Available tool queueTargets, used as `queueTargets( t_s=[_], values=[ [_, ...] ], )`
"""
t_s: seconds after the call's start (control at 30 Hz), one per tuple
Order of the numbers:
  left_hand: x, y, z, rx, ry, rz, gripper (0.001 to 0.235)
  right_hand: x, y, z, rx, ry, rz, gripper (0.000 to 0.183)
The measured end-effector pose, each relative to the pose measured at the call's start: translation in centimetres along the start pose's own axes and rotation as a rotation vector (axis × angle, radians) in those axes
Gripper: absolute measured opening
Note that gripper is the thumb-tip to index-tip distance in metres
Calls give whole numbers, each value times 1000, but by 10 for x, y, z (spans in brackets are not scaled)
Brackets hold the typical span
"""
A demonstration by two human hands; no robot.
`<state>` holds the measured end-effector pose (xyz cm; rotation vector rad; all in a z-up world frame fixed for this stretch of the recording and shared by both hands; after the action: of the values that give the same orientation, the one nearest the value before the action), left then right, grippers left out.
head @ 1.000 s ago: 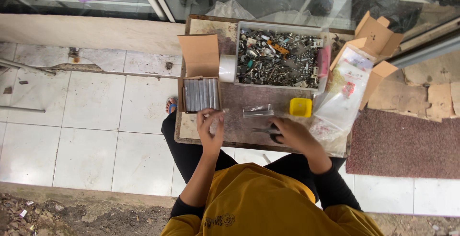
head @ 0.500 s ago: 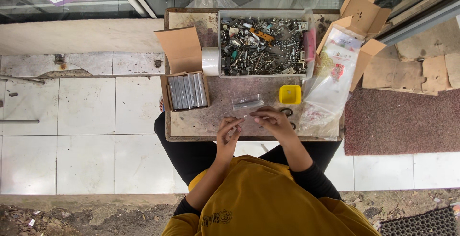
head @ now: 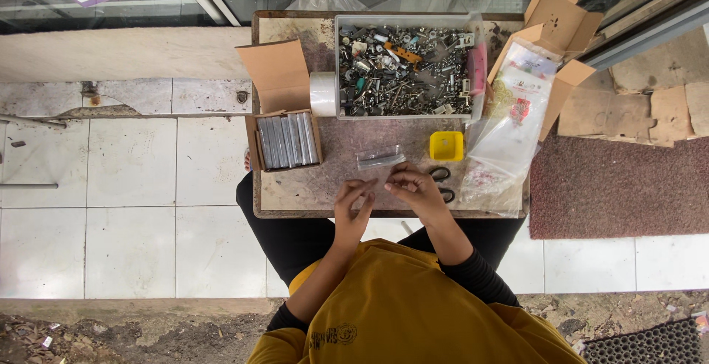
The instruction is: The person sits on the floor and sorts small metal lock parts from a tray into a yellow container. They use scissors to cut a plastic bag, place parts into the bag, and seal it with tape. The person repeatedly picks up lock components, places them into the container, and handles packaging materials.
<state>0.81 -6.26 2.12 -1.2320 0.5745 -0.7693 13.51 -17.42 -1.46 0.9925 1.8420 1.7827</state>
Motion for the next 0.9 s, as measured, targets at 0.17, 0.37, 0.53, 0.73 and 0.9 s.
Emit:
queueTargets(
  t_s=[0.17, 0.37, 0.53, 0.73, 0.9],
  values=[
    [-21, 26, 23, 46, -17, 597, 26, -28, 9, 9, -78, -99, -135, 13],
    [11, 73, 58, 126, 144, 988, 28, -25, -6, 11, -384, -248, -830, 11],
    [31, 76, 64, 110, 246, 1183, 30, 14, 11, -4, -619, -203, -1074, 15],
    [27, 97, 78, 94, 274, 1242, 25, 36, 60, -15, -686, -238, -1017, 7],
    [30, 152, 86, 29, 461, 1251, 13, 38, 59, -13, -708, -198, -1054, 8]
  ],
)
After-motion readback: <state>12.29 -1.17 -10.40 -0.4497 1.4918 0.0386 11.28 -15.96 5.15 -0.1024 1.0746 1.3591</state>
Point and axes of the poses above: each hand's wrist, its own z-axis towards the middle knuckle, its own x-axis out of the palm, y = z × x, the point moved 8 cm from there along z, towards the middle knuckle, and after that the axes turned 2 degrees about x, right-handed, at the moved point
